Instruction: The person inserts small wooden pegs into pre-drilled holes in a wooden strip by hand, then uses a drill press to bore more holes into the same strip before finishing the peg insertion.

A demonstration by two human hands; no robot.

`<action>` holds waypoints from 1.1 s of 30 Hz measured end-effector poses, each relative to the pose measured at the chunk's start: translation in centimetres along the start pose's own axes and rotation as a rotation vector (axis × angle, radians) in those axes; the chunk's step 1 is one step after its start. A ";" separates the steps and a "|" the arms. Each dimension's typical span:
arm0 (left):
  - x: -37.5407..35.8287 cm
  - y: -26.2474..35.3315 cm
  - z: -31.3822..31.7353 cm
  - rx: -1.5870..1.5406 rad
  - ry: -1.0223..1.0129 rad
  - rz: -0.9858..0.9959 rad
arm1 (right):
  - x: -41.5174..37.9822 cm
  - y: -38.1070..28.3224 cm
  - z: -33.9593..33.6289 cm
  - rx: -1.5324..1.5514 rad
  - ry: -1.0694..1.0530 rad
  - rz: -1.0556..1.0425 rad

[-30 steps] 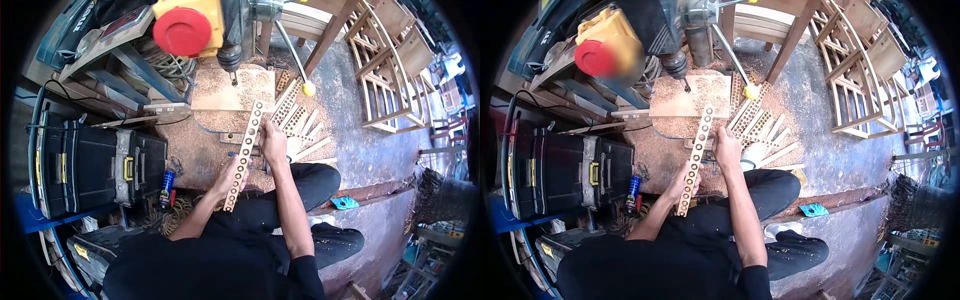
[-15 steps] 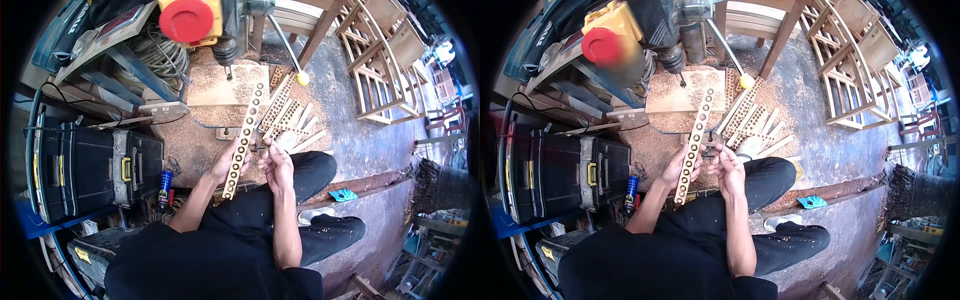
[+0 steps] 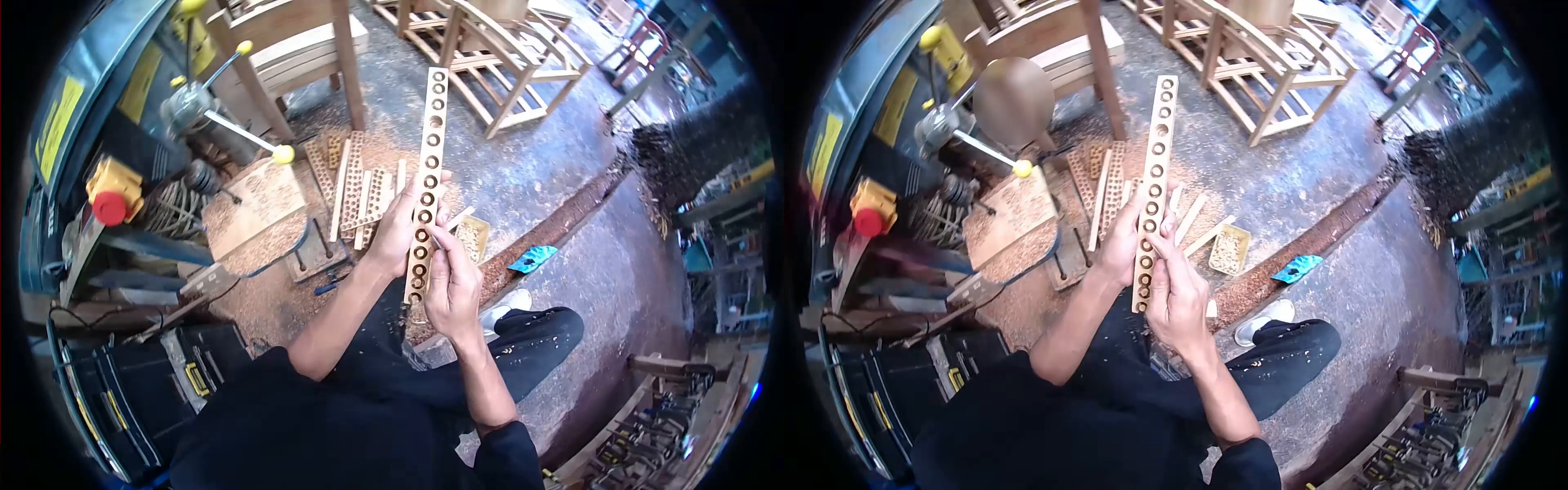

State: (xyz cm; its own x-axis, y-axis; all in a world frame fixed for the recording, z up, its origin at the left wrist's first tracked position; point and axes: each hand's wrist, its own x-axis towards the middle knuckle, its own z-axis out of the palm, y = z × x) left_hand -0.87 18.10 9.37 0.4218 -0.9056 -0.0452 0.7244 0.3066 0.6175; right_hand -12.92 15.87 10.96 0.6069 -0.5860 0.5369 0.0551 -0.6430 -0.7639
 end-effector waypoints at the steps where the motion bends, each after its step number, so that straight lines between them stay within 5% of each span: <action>1: 1.7 -0.5 1.5 0.008 -0.047 -0.020 | 1.0 0.6 -1.7 -0.028 0.022 -0.011; 8: 15.7 -10.0 5.8 0.257 -0.128 -0.129 | 4.0 11.2 -9.3 -0.101 0.346 0.216; 13: 19.0 -17.6 3.7 0.327 -0.056 -0.124 | 0.9 18.1 -10.9 0.072 0.298 0.598; 14: 19.0 -19.0 2.9 0.337 -0.046 -0.103 | 0.0 19.6 -10.5 -0.010 0.359 0.577; 17: 17.9 -19.6 2.8 0.133 0.007 -0.460 | 0.1 20.8 -9.8 0.006 0.490 0.535; 19: 17.1 -19.3 3.3 0.144 -0.133 -0.429 | 2.2 20.9 -9.9 0.032 0.608 0.382; 22: 17.8 -18.3 3.5 0.206 -0.173 -0.418 | 3.2 20.5 -11.4 -0.051 0.433 0.557; 25: 20.0 -17.1 2.4 0.193 -0.117 -0.348 | 3.3 20.6 -12.4 -0.269 0.313 0.322; 33: 21.0 -15.4 2.6 0.142 -0.040 -0.359 | 2.5 19.7 -12.1 -0.344 0.144 0.208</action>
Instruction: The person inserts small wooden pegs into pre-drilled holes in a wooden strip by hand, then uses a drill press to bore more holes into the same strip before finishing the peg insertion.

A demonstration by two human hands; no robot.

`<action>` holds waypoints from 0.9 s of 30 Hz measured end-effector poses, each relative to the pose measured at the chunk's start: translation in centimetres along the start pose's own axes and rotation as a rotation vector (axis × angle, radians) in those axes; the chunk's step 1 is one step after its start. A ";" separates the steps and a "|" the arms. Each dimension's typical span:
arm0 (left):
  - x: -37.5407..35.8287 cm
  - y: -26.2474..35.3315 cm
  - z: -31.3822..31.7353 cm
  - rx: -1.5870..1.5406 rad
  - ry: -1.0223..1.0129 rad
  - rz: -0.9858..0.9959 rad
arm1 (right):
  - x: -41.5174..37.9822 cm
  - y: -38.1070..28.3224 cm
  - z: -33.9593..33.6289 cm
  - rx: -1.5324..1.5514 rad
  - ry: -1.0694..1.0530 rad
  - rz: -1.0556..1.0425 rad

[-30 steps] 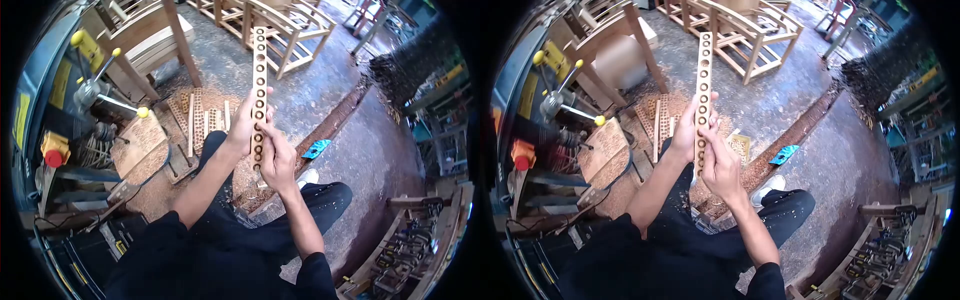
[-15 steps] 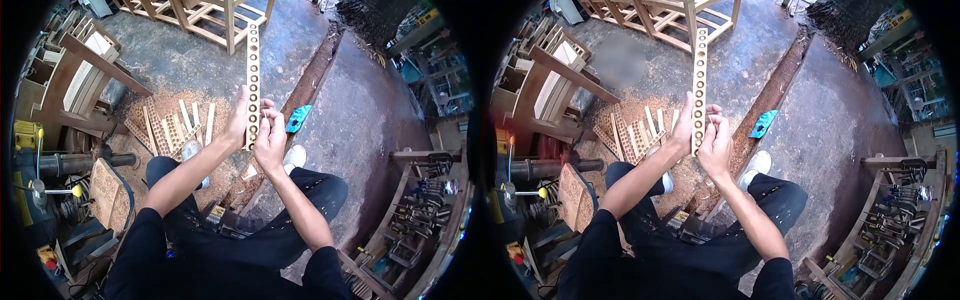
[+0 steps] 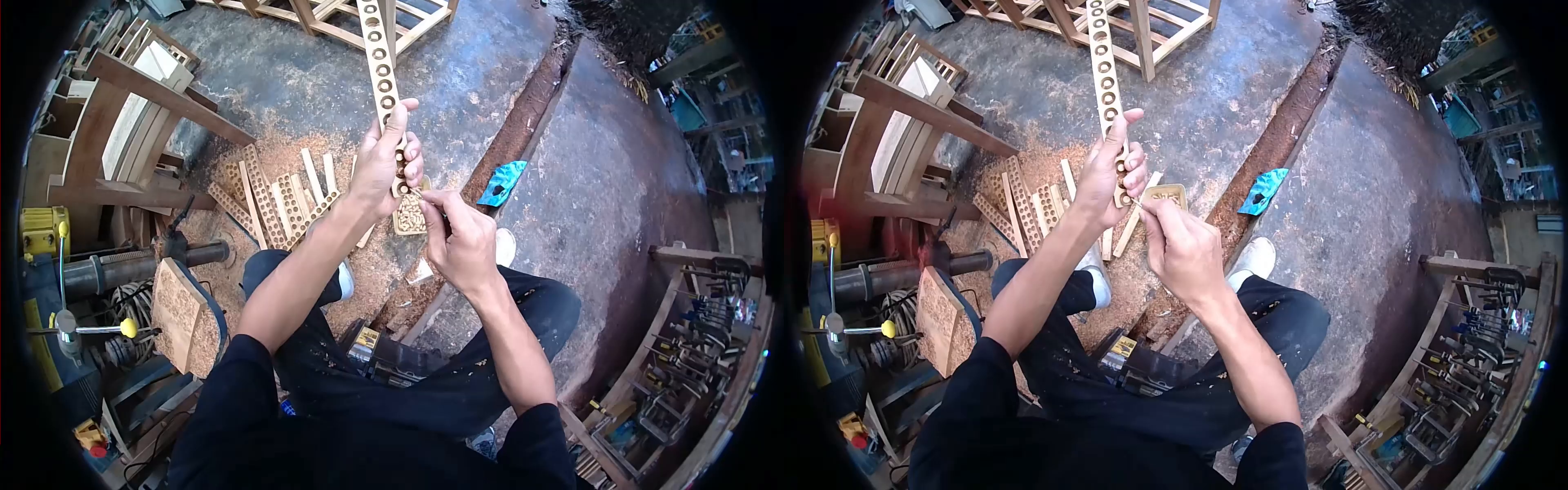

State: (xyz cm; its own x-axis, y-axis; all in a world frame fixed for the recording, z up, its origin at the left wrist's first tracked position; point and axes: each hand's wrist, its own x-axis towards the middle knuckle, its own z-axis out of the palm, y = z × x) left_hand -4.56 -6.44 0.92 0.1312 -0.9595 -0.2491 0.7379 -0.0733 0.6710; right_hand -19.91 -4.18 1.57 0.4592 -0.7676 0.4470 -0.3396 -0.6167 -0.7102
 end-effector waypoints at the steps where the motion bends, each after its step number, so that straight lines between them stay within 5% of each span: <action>1: 0.0 -0.1 0.2 0.009 0.004 0.017 | 0.0 -0.2 0.1 -0.047 -0.011 -0.011; 9: -0.5 -0.6 1.1 0.156 0.047 0.172 | -0.3 -0.5 1.2 -0.167 -0.042 0.005; 14: -0.7 0.0 0.9 0.031 -0.034 -0.069 | 0.2 0.2 0.6 -0.023 -0.052 0.004; 20: -0.5 -0.4 1.2 0.054 0.062 -0.107 | 0.2 0.1 0.1 -0.002 -0.061 0.050; 27: -0.3 -0.8 1.7 0.068 -0.053 0.268 | -0.2 0.3 1.5 0.897 0.006 0.832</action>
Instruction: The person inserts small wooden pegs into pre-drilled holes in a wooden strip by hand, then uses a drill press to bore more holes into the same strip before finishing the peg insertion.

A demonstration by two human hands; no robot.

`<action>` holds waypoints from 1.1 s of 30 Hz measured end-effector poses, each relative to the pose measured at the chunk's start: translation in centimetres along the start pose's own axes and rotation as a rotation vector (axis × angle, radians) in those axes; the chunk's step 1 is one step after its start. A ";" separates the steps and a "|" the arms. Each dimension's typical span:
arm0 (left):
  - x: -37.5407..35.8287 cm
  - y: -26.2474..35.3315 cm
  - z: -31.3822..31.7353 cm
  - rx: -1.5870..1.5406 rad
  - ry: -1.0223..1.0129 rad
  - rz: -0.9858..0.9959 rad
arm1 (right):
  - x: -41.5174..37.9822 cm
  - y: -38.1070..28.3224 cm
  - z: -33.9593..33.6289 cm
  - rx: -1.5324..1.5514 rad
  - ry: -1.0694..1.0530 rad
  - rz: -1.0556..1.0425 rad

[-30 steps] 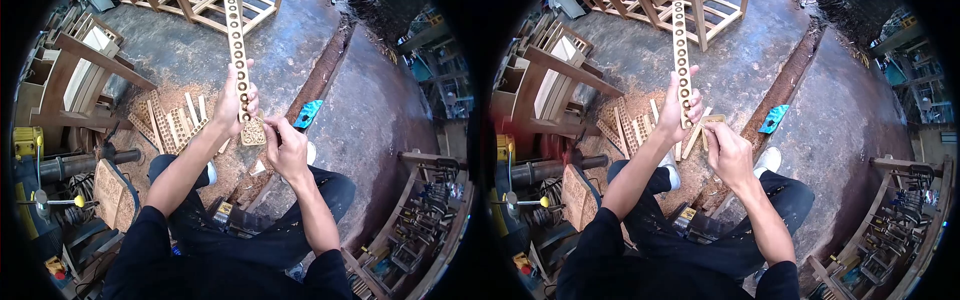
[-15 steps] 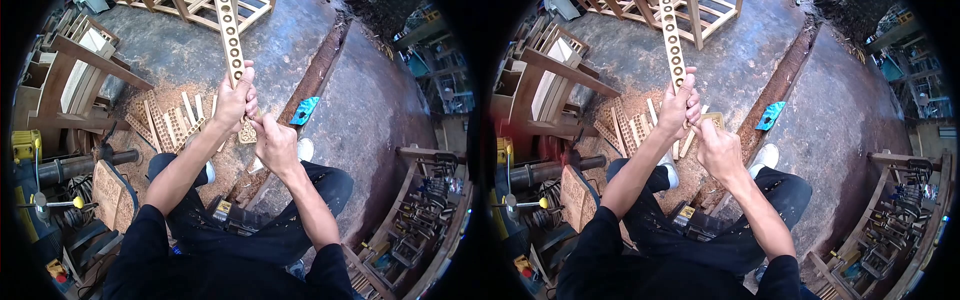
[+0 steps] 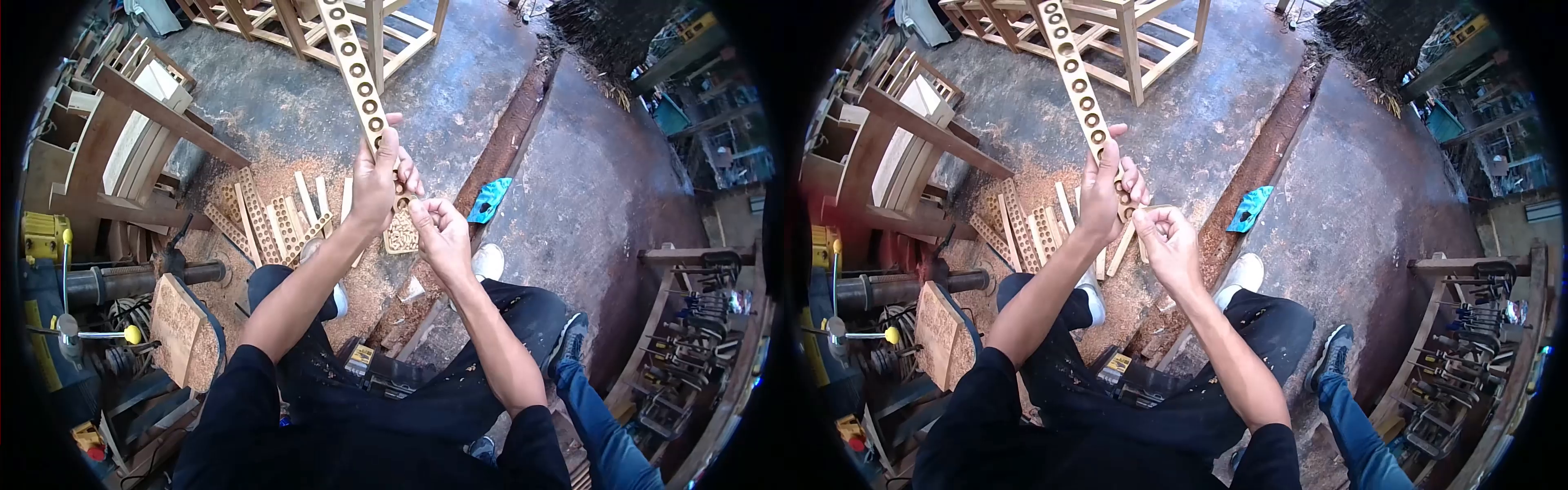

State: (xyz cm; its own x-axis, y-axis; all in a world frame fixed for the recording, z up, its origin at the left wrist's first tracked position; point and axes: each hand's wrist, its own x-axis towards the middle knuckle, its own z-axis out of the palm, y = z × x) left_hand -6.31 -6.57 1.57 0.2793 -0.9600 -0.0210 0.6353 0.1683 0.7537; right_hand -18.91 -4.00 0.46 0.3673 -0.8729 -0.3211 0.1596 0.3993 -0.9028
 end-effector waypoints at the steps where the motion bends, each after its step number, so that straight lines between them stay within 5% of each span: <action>1: -0.1 -0.1 0.0 0.038 -0.046 0.068 | 0.3 0.3 0.2 -0.066 0.021 -0.054; 5: -0.6 0.3 0.4 0.119 -0.114 0.155 | -0.2 -0.2 0.1 -0.461 0.019 -0.332; 12: -1.4 0.7 0.4 -0.149 -0.132 0.079 | 0.5 0.8 0.5 -0.426 0.045 -0.241; 23: -0.1 1.2 0.0 -0.075 0.036 0.160 | -0.3 1.0 1.5 -0.510 0.153 -0.471; 33: 0.5 3.9 -3.9 0.086 0.005 0.021 | 8.6 16.5 -4.9 -1.084 0.106 -0.076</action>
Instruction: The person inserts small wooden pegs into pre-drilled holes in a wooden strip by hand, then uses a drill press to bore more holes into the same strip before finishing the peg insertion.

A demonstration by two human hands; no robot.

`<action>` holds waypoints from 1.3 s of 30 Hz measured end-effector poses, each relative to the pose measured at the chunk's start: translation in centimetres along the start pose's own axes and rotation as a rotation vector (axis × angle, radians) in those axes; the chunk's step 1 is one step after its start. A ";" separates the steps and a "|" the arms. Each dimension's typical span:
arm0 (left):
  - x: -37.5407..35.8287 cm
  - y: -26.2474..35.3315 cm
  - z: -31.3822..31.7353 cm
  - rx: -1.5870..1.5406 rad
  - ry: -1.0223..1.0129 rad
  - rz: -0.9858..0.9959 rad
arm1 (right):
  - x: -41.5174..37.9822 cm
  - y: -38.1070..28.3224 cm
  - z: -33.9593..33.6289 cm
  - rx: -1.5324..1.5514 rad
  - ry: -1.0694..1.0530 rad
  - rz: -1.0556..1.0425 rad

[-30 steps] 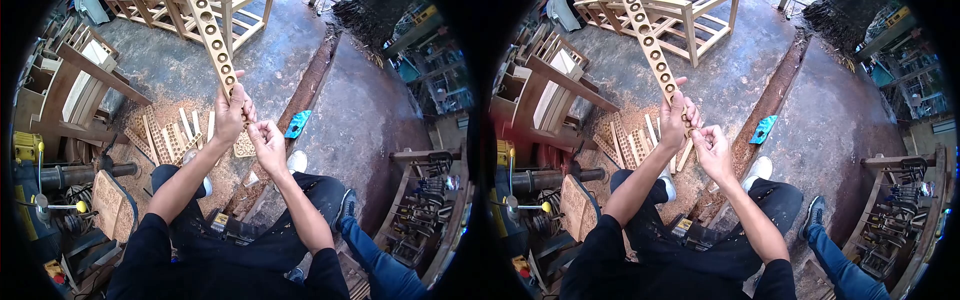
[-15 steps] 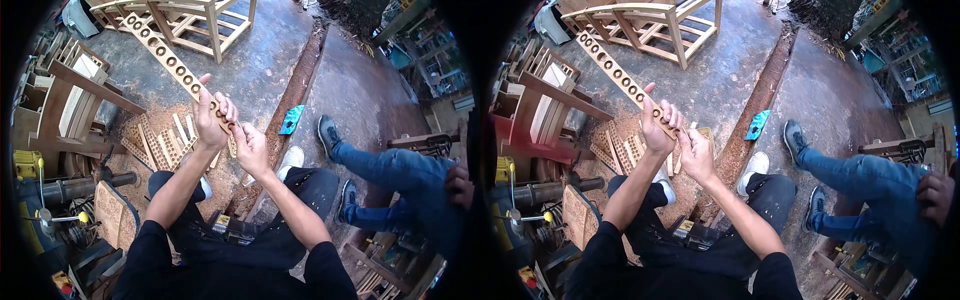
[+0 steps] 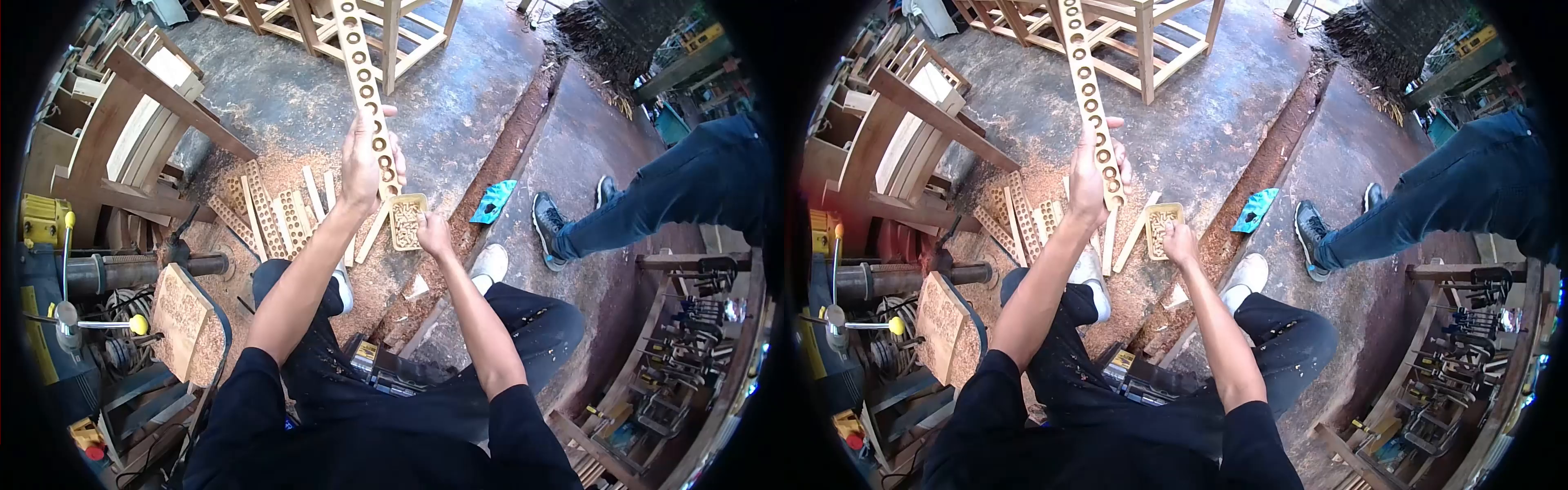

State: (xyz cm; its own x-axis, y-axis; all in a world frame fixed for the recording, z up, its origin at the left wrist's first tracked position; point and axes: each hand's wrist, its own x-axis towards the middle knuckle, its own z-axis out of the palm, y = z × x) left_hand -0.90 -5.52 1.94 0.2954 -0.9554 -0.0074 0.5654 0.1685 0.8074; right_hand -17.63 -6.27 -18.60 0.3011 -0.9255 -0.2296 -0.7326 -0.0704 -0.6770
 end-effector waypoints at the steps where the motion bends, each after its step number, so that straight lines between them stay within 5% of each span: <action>1: 0.0 0.3 -0.5 0.021 -0.039 -0.014 | 0.2 0.3 0.3 0.018 0.037 0.034; 3: -0.2 1.1 -1.3 -0.093 -0.055 -0.078 | 0.3 -0.1 0.1 0.061 0.112 0.100; 7: -0.5 1.5 -2.1 -0.105 0.003 -0.131 | -3.0 -10.0 -7.0 0.382 0.265 -0.265; 13: -1.2 1.7 -2.5 0.024 0.027 -0.157 | -8.0 -19.6 -13.3 0.131 0.192 -0.766; 16: -1.7 1.7 -1.6 0.127 0.060 -0.129 | -7.7 -19.9 -13.3 -0.134 0.139 -0.833; 25: -2.4 2.0 -0.5 0.227 0.000 -0.141 | -8.7 -20.8 -15.0 -0.423 0.034 -0.750; 31: -2.4 0.9 -0.2 0.108 0.109 -0.079 | -9.5 -19.1 -11.0 -0.220 0.308 -0.696; 35: -1.9 0.7 -1.5 0.153 0.066 -0.064 | -8.9 -19.1 -11.3 0.001 0.302 -0.721; 39: -1.8 0.6 -1.3 0.100 0.056 -0.085 | -9.6 -19.3 -11.7 0.480 0.218 -0.392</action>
State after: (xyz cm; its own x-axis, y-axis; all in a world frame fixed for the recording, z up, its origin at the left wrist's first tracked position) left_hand -0.13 -3.42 1.68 0.2935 -0.9497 -0.1094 0.5115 0.0594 0.8572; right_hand -13.53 -0.42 4.81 0.3227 -0.9228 0.2103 -0.2245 -0.2905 -0.9302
